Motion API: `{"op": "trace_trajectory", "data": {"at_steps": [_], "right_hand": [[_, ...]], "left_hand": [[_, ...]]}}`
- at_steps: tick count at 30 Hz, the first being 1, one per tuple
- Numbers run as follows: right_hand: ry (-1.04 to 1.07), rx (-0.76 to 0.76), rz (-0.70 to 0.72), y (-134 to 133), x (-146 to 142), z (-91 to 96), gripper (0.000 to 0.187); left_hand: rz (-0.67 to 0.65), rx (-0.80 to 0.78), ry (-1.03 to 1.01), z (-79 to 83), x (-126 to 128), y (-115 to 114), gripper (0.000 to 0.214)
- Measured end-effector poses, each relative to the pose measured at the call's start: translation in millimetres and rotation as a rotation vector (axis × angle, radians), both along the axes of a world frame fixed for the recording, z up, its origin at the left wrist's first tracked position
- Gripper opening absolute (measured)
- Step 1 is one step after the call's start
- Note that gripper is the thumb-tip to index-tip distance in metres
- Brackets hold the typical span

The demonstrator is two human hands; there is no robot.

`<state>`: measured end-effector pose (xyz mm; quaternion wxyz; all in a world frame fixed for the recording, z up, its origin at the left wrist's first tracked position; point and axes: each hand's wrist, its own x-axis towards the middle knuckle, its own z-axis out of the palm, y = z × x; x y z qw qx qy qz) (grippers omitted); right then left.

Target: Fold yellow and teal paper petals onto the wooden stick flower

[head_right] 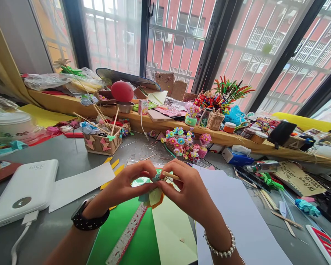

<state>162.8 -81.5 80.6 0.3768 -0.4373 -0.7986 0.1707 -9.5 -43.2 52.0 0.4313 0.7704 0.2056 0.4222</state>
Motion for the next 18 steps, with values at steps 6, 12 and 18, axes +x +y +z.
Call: {"op": "trace_trajectory", "data": {"at_steps": [6,12,18], "right_hand": [[0.005,-0.148,0.087,0.2,6.0,-1.9,0.011],[0.070,-0.258,0.097,0.8,6.9,-7.4,0.015],[0.103,-0.253,0.048,1.5,5.2,-8.1,0.017]], "left_hand": [[-0.091,-0.060,0.021,1.4,-3.5,-0.2,0.008],[-0.113,-0.123,-0.010,0.1,-4.5,0.5,0.010],[-0.124,-0.177,-0.030,-4.2,-6.2,5.1,0.010]]}}
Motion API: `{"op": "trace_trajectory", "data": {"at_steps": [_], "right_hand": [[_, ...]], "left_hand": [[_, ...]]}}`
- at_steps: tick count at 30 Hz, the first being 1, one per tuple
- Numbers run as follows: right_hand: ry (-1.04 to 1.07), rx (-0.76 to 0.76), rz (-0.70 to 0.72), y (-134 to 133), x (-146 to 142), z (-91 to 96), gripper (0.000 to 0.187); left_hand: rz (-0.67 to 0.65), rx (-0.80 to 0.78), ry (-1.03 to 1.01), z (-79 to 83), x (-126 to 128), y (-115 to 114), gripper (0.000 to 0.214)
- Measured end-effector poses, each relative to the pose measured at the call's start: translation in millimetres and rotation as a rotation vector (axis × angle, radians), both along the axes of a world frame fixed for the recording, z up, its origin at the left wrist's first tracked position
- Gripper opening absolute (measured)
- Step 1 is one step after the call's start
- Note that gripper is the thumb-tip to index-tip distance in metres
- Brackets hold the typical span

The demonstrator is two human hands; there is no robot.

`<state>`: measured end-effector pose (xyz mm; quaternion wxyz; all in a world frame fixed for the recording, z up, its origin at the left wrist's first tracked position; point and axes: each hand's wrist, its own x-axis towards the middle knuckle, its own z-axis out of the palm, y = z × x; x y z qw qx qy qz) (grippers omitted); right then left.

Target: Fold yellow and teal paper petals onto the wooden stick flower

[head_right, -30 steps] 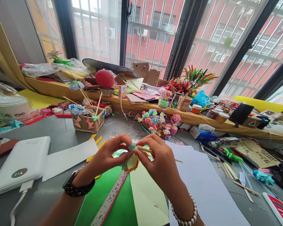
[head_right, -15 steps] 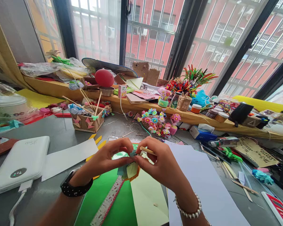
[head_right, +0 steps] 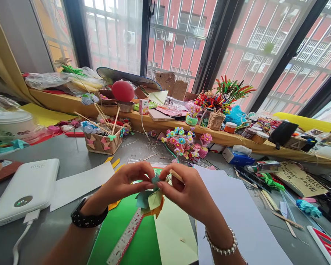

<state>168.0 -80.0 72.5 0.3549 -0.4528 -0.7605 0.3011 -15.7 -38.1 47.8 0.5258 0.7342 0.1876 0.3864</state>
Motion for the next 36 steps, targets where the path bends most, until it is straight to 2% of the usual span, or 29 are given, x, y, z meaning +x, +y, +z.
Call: {"op": "trace_trajectory", "data": {"at_steps": [5,12,21,26,32,36], "right_hand": [[-0.037,0.024,0.006,-0.5,-0.2,1.0,0.014],[-0.059,0.138,-0.051,-2.5,-5.9,6.7,0.001],[-0.118,0.334,-0.112,-1.8,-6.6,2.4,0.005],[-0.108,0.402,-0.082,-0.9,-5.3,-0.8,0.013],[-0.112,0.361,-0.099,-1.6,-6.1,2.4,0.011],[-0.113,0.340,-0.102,-1.3,-6.3,2.2,0.009]], "left_hand": [[0.011,0.027,0.016,0.9,-0.9,0.0,0.009],[0.047,0.061,0.017,1.2,0.8,-1.4,0.007],[0.116,0.112,-0.002,1.0,0.8,-1.8,0.007],[0.174,0.162,-0.013,1.7,0.9,-1.8,0.008],[0.094,0.096,0.008,3.2,-0.6,-0.6,0.009],[0.137,0.088,0.014,3.4,0.0,-0.4,0.008]]}}
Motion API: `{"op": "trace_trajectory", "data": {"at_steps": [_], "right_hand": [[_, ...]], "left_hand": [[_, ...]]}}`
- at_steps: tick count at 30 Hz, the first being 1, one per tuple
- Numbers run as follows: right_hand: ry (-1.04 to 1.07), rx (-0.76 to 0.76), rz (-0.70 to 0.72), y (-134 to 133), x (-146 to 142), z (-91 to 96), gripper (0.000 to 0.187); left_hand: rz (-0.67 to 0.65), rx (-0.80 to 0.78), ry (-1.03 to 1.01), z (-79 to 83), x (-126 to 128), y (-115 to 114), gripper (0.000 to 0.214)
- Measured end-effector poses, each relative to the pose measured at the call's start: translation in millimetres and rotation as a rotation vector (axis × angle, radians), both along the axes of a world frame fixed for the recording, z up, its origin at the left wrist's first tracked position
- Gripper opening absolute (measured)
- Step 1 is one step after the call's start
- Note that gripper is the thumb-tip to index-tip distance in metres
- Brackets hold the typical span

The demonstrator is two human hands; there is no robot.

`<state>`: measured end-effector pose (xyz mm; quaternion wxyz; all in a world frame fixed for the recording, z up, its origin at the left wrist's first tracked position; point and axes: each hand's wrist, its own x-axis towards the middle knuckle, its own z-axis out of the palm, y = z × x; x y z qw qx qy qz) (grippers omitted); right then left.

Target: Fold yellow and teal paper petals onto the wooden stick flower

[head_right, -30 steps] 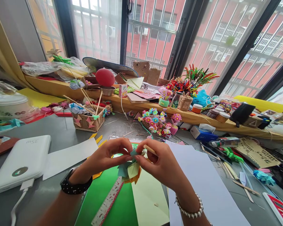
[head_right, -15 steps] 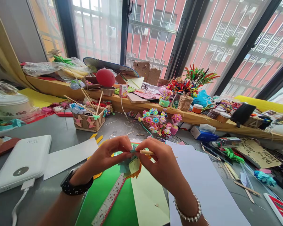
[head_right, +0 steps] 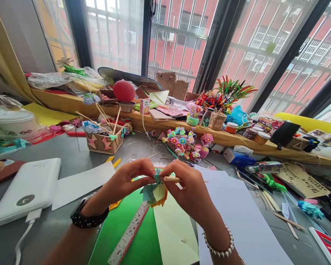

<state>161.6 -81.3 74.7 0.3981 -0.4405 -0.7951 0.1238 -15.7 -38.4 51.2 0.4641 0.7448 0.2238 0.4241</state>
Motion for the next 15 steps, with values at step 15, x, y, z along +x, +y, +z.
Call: {"op": "trace_trajectory", "data": {"at_steps": [15], "right_hand": [[-0.021,-0.090,0.079,4.4,5.9,-0.6,0.009]], "left_hand": [[0.029,0.068,0.069,-3.4,-0.5,1.9,0.009]]}}
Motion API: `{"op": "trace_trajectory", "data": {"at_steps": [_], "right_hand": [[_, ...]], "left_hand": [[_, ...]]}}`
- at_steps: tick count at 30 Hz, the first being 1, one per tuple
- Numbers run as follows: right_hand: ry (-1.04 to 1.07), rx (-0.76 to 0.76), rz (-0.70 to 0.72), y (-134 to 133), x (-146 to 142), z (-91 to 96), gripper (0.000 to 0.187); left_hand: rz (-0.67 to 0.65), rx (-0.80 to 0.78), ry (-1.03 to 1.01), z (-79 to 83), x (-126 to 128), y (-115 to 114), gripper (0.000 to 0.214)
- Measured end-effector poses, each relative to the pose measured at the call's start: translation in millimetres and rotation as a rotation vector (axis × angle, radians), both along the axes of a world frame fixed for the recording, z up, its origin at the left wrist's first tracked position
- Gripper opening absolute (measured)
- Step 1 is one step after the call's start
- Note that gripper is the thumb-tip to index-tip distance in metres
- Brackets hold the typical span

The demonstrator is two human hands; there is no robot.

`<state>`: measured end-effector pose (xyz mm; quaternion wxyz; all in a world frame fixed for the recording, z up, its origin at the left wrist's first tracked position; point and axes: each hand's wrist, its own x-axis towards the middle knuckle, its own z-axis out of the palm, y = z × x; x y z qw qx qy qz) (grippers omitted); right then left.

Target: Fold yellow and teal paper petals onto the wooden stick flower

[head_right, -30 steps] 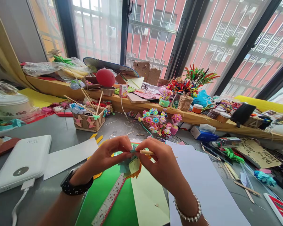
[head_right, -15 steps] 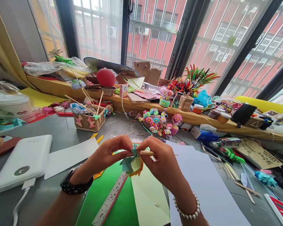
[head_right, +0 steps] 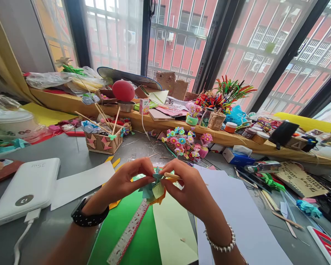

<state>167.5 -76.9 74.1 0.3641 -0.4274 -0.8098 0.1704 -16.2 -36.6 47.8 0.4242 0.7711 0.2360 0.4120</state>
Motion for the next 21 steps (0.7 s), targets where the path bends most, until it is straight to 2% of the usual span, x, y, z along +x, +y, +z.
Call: {"op": "trace_trajectory", "data": {"at_steps": [10,14,21], "right_hand": [[-0.029,0.042,-0.047,-3.6,-5.3,0.0,0.009],[-0.017,0.088,-0.065,-3.5,-7.3,-1.4,0.011],[-0.072,0.237,-0.109,-1.7,-6.3,-1.9,0.013]], "left_hand": [[-0.014,0.045,-0.038,0.7,0.9,1.1,0.009],[0.039,0.119,-0.043,-0.5,1.7,0.6,0.007],[0.215,0.359,0.016,-0.3,8.0,-3.5,0.007]]}}
